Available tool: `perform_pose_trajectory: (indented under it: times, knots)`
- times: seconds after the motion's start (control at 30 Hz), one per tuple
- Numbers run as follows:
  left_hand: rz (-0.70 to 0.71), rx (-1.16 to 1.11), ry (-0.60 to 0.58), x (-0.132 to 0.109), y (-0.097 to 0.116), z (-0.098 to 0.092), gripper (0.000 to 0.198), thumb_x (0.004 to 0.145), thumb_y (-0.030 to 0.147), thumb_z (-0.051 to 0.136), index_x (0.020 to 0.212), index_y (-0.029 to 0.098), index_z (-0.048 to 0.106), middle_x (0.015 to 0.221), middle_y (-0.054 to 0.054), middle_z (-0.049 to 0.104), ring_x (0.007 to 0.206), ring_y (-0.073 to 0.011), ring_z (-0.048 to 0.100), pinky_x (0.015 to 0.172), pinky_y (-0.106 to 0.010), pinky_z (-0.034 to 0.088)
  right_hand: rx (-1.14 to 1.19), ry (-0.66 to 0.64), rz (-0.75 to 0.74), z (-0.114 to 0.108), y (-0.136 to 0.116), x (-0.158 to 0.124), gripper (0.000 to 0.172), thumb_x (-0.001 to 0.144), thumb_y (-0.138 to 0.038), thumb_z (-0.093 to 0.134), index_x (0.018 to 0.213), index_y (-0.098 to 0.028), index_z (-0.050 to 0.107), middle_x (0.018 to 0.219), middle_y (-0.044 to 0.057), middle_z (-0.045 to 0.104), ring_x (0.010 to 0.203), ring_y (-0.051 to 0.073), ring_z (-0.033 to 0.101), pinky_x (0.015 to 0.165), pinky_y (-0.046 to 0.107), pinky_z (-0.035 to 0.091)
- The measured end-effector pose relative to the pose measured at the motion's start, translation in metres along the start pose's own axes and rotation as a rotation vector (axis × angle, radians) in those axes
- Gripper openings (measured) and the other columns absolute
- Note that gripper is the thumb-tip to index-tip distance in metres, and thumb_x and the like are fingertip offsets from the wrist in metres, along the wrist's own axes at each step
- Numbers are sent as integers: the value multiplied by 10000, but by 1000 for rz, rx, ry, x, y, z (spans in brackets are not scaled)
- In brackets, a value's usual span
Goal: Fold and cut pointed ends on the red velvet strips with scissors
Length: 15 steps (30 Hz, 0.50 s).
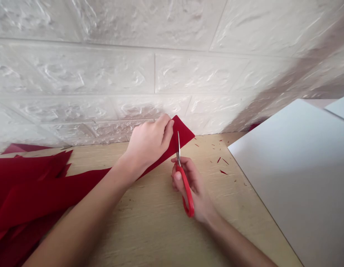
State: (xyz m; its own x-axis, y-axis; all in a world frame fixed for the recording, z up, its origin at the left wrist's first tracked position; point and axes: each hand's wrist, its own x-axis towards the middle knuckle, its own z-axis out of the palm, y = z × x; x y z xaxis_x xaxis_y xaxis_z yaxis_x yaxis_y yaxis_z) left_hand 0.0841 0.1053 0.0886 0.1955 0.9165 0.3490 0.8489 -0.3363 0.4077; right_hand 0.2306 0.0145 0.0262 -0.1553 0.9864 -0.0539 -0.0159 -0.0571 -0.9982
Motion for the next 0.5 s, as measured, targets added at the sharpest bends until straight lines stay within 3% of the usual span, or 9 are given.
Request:
perform_pose_trajectory:
  times: [0.2, 0.5]
  knots:
    - [8, 53, -30, 0, 1, 2, 282, 1038, 330, 342, 846, 225, 519, 604, 13, 502, 496, -149, 381, 549, -322, 224, 6, 8, -2, -2, 1, 2, 495, 915, -660, 633, 1146, -236, 523, 863, -16, 520, 657, 112, 450, 591, 281, 410]
    - [14, 53, -11, 0, 0, 1, 295, 1040, 336, 349, 816, 228, 507, 582, 17, 490, 485, -146, 369, 540, -319, 223, 47, 32, 2, -1, 8, 4, 460, 904, -633, 667, 1112, -239, 551, 791, -43, 517, 574, 89, 403, 510, 256, 367]
